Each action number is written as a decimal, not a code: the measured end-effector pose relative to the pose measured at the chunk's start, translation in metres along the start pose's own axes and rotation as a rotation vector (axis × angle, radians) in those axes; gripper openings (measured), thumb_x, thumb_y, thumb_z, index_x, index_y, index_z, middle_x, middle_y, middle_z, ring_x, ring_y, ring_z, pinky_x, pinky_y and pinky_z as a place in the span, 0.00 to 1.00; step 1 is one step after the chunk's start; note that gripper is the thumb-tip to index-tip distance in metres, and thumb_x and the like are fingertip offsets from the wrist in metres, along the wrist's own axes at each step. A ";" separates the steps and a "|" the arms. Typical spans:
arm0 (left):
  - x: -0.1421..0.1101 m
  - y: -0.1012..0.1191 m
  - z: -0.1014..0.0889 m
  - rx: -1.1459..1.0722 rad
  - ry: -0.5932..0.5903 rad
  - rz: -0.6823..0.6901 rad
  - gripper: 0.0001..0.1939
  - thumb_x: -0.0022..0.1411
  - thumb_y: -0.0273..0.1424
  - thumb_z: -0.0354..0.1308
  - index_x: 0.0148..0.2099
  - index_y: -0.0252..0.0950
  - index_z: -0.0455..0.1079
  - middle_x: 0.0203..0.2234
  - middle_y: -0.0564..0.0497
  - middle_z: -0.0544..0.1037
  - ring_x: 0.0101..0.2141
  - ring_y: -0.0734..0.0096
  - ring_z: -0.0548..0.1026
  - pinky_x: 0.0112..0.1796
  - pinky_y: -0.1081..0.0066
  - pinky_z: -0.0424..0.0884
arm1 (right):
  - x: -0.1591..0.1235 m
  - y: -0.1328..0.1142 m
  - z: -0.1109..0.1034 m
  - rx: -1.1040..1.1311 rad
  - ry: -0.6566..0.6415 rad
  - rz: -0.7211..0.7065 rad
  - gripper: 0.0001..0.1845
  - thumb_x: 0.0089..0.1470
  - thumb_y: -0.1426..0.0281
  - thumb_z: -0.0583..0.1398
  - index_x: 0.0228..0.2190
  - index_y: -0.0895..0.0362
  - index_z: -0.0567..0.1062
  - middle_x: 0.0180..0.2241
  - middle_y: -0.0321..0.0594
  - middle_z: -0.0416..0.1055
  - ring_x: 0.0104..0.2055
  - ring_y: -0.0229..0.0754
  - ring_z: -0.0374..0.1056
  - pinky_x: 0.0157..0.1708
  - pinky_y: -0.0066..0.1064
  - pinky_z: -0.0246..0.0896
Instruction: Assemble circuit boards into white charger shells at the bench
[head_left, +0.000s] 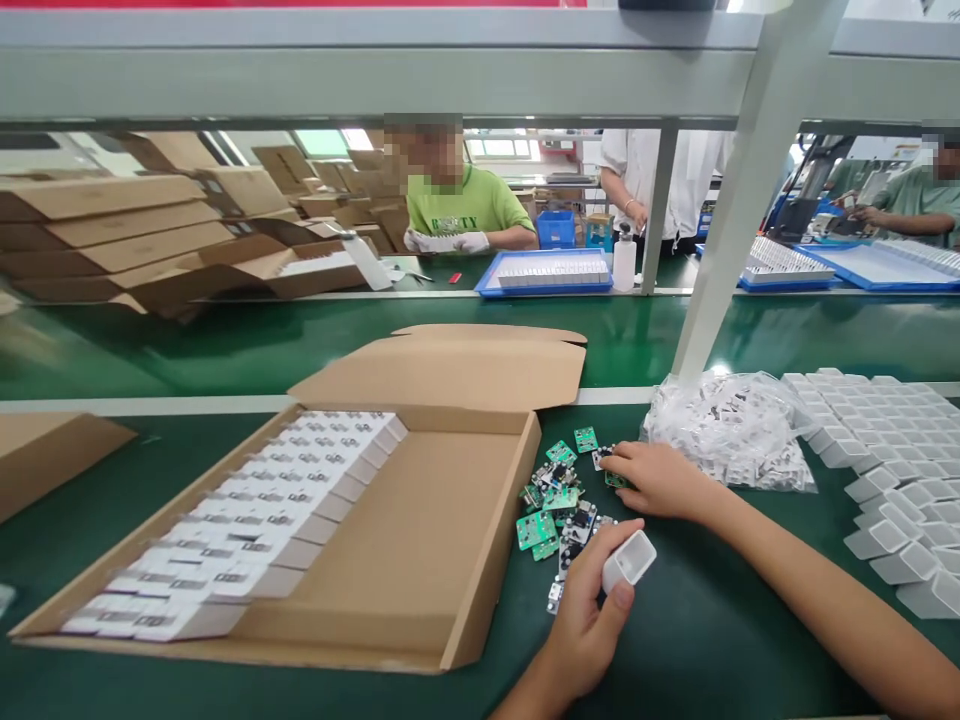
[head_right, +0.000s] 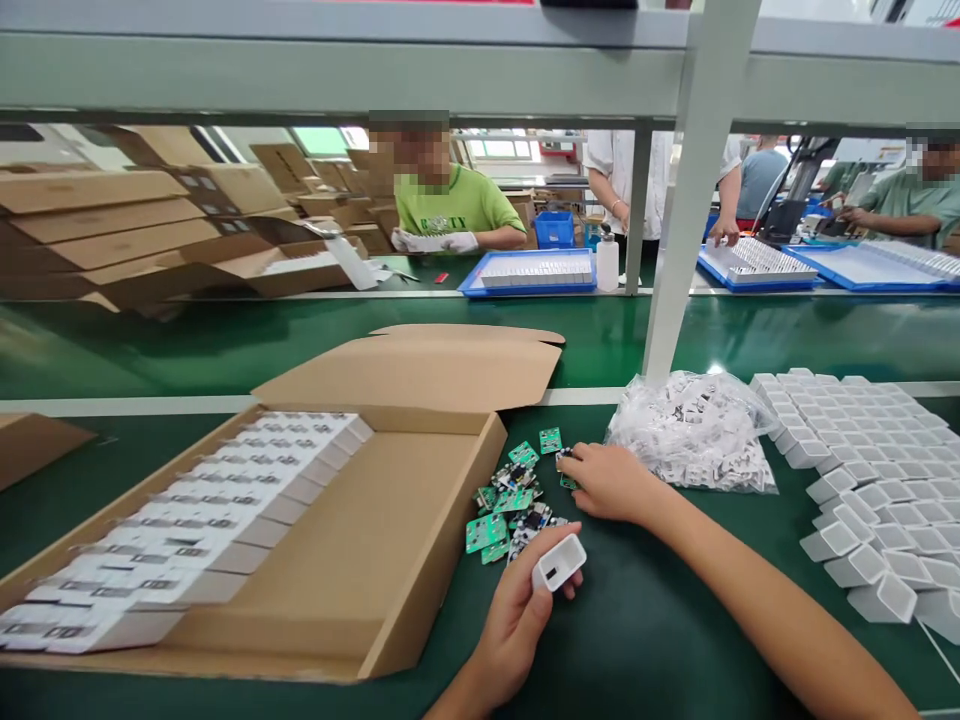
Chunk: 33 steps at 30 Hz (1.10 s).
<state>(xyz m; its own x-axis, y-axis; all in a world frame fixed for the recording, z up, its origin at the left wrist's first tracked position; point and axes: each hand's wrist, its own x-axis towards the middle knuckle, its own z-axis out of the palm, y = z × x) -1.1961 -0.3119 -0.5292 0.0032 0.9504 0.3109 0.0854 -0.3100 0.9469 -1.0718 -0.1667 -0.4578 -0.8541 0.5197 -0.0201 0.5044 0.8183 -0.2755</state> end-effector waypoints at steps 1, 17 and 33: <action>0.003 0.001 -0.001 -0.005 0.019 0.008 0.29 0.66 0.50 0.48 0.58 0.36 0.69 0.34 0.43 0.75 0.31 0.65 0.73 0.34 0.66 0.71 | -0.005 0.002 -0.009 0.051 0.027 -0.009 0.19 0.55 0.75 0.60 0.49 0.61 0.70 0.44 0.49 0.71 0.42 0.46 0.71 0.40 0.36 0.68; 0.086 0.050 -0.007 -0.268 0.181 0.154 0.24 0.55 0.41 0.67 0.54 0.42 0.72 0.48 0.43 0.76 0.44 0.57 0.77 0.38 0.69 0.76 | -0.057 -0.006 -0.085 0.830 0.583 -0.239 0.20 0.51 0.76 0.65 0.46 0.53 0.71 0.36 0.39 0.75 0.30 0.36 0.74 0.26 0.22 0.71; 0.077 0.050 -0.020 -0.493 0.089 0.065 0.27 0.49 0.45 0.70 0.51 0.45 0.72 0.36 0.47 0.81 0.34 0.58 0.80 0.36 0.61 0.78 | -0.036 -0.014 -0.071 0.384 0.674 -0.353 0.27 0.59 0.71 0.61 0.59 0.48 0.65 0.53 0.46 0.66 0.55 0.45 0.66 0.42 0.31 0.74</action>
<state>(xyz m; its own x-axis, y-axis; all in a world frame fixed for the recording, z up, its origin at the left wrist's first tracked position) -1.2118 -0.2548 -0.4567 -0.0943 0.9297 0.3560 -0.3930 -0.3633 0.8448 -1.0385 -0.1793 -0.3849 -0.6335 0.3849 0.6713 0.0410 0.8830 -0.4676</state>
